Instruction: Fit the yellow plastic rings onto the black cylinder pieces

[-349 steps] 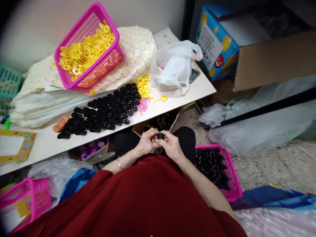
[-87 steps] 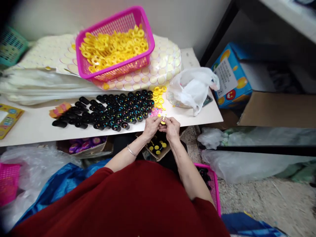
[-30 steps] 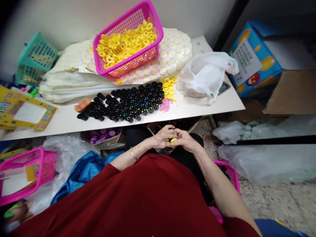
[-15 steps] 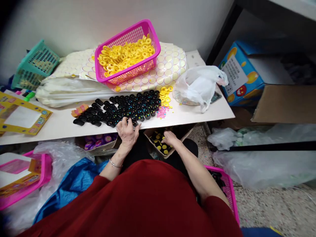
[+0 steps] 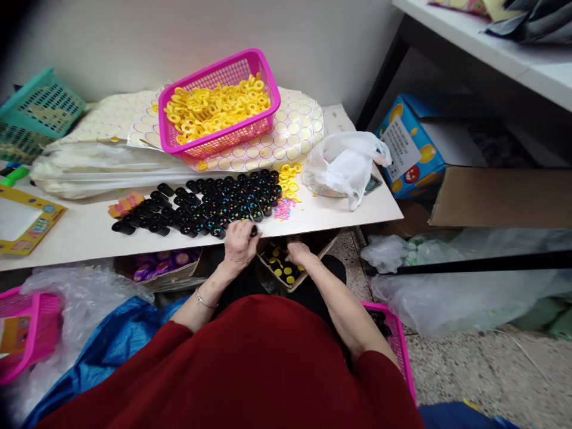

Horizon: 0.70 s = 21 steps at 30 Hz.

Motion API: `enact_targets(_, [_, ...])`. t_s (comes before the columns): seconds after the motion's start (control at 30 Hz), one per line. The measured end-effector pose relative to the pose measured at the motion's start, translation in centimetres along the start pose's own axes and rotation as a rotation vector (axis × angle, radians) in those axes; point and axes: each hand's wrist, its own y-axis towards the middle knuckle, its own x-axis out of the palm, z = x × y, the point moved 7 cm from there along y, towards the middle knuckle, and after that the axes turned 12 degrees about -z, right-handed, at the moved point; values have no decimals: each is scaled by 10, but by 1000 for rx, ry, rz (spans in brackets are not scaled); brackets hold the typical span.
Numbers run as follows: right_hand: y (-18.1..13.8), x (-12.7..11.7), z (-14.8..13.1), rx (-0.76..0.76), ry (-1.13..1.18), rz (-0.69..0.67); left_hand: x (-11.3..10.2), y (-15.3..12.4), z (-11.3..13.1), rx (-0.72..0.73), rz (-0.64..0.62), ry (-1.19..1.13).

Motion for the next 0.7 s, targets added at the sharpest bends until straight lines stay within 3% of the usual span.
enact_targets(0.1, [-15,-8,4,-47,36,4,20,11,12,46,-72,-178])
enact_targets(0.23, [-48,-23,7,-202,221,0,40,21,9,-42,-49,-359])
enact_targets(0.3, [-61,-46,7,-371,522,154,49,24,4,-87,-41,-434])
enact_targets(0.37, [-67,-76,17,-426,695,435,58,27,0,-125,-47,-490])
enact_targets(0.43, [-66,-102,25,-351,649,702,64,30,-1,-140,-62,-519])
enact_targets(0.5, [-58,-122,25,-250,502,835,68,34,-1,-126,-77,-520])
enact_targets(0.6, [-45,-142,19,-133,324,892,69,37,1,-91,-84,-505])
enact_targets(0.7, [-38,-148,13,-154,257,874,68,37,1,-74,-80,-501])
